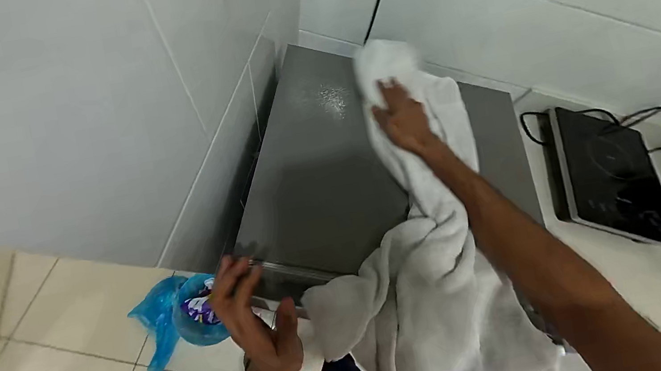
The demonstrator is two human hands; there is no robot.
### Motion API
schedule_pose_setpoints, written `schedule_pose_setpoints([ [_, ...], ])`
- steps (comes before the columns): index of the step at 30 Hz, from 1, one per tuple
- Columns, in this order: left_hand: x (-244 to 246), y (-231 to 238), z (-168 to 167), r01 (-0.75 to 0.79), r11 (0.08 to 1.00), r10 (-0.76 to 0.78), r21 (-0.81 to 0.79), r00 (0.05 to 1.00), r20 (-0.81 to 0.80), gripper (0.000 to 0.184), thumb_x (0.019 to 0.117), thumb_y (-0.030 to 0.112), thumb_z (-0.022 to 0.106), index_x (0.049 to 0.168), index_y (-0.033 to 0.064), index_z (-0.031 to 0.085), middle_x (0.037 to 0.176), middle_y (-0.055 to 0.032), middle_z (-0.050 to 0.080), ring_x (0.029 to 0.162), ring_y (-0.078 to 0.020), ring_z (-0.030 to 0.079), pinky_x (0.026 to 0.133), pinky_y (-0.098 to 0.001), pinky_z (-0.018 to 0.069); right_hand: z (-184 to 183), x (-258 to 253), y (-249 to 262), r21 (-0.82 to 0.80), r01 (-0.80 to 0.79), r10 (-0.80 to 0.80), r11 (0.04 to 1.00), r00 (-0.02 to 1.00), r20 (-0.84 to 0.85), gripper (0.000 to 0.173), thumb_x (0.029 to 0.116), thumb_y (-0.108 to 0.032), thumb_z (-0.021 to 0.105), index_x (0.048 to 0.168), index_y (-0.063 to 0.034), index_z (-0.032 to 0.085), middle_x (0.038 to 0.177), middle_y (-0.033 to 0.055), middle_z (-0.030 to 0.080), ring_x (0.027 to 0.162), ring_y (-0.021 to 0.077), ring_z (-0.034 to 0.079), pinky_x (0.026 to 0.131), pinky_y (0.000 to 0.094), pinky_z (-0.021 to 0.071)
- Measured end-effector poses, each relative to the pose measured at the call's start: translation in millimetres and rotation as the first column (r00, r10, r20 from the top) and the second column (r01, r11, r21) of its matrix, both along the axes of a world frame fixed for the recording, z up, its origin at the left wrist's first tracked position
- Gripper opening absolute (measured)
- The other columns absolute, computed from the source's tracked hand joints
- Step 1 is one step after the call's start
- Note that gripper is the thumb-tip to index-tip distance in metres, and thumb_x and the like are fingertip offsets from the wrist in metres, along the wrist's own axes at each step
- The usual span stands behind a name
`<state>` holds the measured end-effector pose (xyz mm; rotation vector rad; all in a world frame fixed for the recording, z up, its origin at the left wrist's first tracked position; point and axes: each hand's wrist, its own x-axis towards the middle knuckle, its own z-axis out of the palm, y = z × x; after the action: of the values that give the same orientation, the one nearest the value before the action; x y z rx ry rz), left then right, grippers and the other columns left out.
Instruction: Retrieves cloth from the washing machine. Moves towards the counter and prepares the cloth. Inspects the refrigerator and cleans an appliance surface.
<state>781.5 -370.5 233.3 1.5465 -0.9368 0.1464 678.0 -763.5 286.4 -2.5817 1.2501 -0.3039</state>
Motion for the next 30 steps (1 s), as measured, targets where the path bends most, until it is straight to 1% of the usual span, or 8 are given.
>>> schedule_pose_setpoints([
  [4, 0, -28, -12, -0.193, 0.977, 0.202, -0.096, 0.975, 0.097, 0.048, 0.103, 0.057, 0.043, 0.136, 0.0238, 0.054, 0.143, 0.009, 0.051, 0.146, -0.0136, 0.037, 0.124, -0.0418, 0.0273, -4, 93, -18, 0.041, -0.389, 0.39, 0.92, 0.92, -0.037, 0.061, 0.1082, -0.046, 0.038, 0.163, -0.0192, 0.033, 0.169, 0.0148, 0.027, 0.156, 0.0344, 0.025, 0.122, 0.0656, 0.0206],
  [9, 6, -36, -19, -0.217, 0.961, 0.238, -0.17, 0.964, 0.118, 0.059, 0.0994, 0.068, 0.04, 0.14, 0.0267, 0.052, 0.141, 0.0086, 0.054, 0.142, -0.0154, 0.042, 0.122, -0.0438, 0.0292, -10, 144, -55, 0.001, -0.371, 0.37, 0.929, 0.927, -0.052, 0.06, 0.1076, -0.045, 0.037, 0.162, -0.0193, 0.034, 0.169, 0.0142, 0.027, 0.155, 0.0358, 0.027, 0.12, 0.0659, 0.0243],
  [15, 8, -40, -29, -0.247, 0.933, 0.281, -0.263, 0.954, 0.102, 0.067, 0.0979, 0.072, 0.038, 0.141, 0.022, 0.05, 0.147, 0.002, 0.049, 0.147, -0.0202, 0.036, 0.123, -0.0454, 0.027, -1, 69, 134, -0.055, -0.779, 0.78, 0.625, 0.62, 0.08, 0.053, 0.104, -0.036, 0.053, 0.155, -0.023, 0.049, 0.165, 0.0092, 0.039, 0.154, 0.031, 0.032, 0.12, 0.0591, 0.0319],
  [18, 6, -46, -26, -0.284, 0.902, 0.324, -0.324, 0.943, 0.077, 0.066, 0.1001, 0.069, 0.034, 0.141, 0.0199, 0.05, 0.149, 0.0013, 0.046, 0.147, -0.019, 0.034, 0.123, -0.0441, 0.0275, 24, 1, 189, 0.146, -0.88, 0.873, 0.451, 0.47, 0.135, 0.054, 0.0984, -0.019, 0.062, 0.151, -0.0261, 0.054, 0.166, 0.0022, 0.038, 0.156, 0.0253, 0.028, 0.124, 0.0575, 0.0258],
  [22, 5, -22, -26, -0.224, 0.947, 0.265, -0.228, 0.949, 0.169, 0.061, 0.1053, 0.059, 0.031, 0.141, 0.0118, 0.047, 0.153, -0.0068, 0.041, 0.152, -0.0221, 0.027, 0.125, -0.0436, 0.0226, 56, -113, 187, 0.352, -0.682, 0.7, 0.641, 0.708, 0.095, 0.05, 0.1007, -0.014, 0.053, 0.15, -0.0217, 0.056, 0.164, 0.0052, 0.04, 0.154, 0.0256, 0.032, 0.126, 0.0507, 0.0285],
  [24, 7, 10, -38, -0.16, 0.976, 0.191, -0.149, 0.956, 0.224, 0.059, 0.1063, 0.055, 0.032, 0.141, 0.0107, 0.047, 0.153, -0.0083, 0.042, 0.152, -0.0238, 0.027, 0.125, -0.0449, 0.0232, 80, -168, 201, 0.387, -0.433, 0.495, 0.814, 0.866, -0.072, 0.042, 0.1057, -0.021, 0.049, 0.146, -0.0231, 0.06, 0.151, 0.0022, 0.057, 0.14, 0.0215, 0.052, 0.116, 0.0524, 0.0434],
  [27, 9, 76, -99, -0.105, 0.993, 0.094, 0.052, 0.98, 0.176, 0.053, 0.1065, 0.045, 0.041, 0.14, 0.0047, 0.048, 0.152, -0.0156, 0.043, 0.149, -0.0292, 0.034, 0.122, -0.0469, 0.0304, 100, -212, 237, 0.287, -0.133, 0.216, 0.949, 0.935, -0.281, 0.037, 0.1032, -0.042, 0.053, 0.131, -0.0231, 0.069, 0.093, 0.0117, 0.073, 0.082, 0.0316, 0.069, 0.072, 0.0644, 0.0518],
  [30, -10, 159, -187, -0.143, 0.916, 0.21, 0.374, 0.967, -0.144, 0.047, 0.1063, 0.033, 0.05, 0.14, -0.0009, 0.051, 0.144, -0.0235, 0.05, 0.136, -0.0347, 0.048, 0.114, -0.0498, 0.0415, 87, -199, 280, 0.159, -0.093, 0.15, 0.983, 0.906, -0.397, 0.04, 0.1042, -0.042, 0.055, 0.135, -0.02, 0.066, 0.101, 0.0173, 0.073, 0.09, 0.0406, 0.07, 0.077, 0.0702, 0.0518],
])
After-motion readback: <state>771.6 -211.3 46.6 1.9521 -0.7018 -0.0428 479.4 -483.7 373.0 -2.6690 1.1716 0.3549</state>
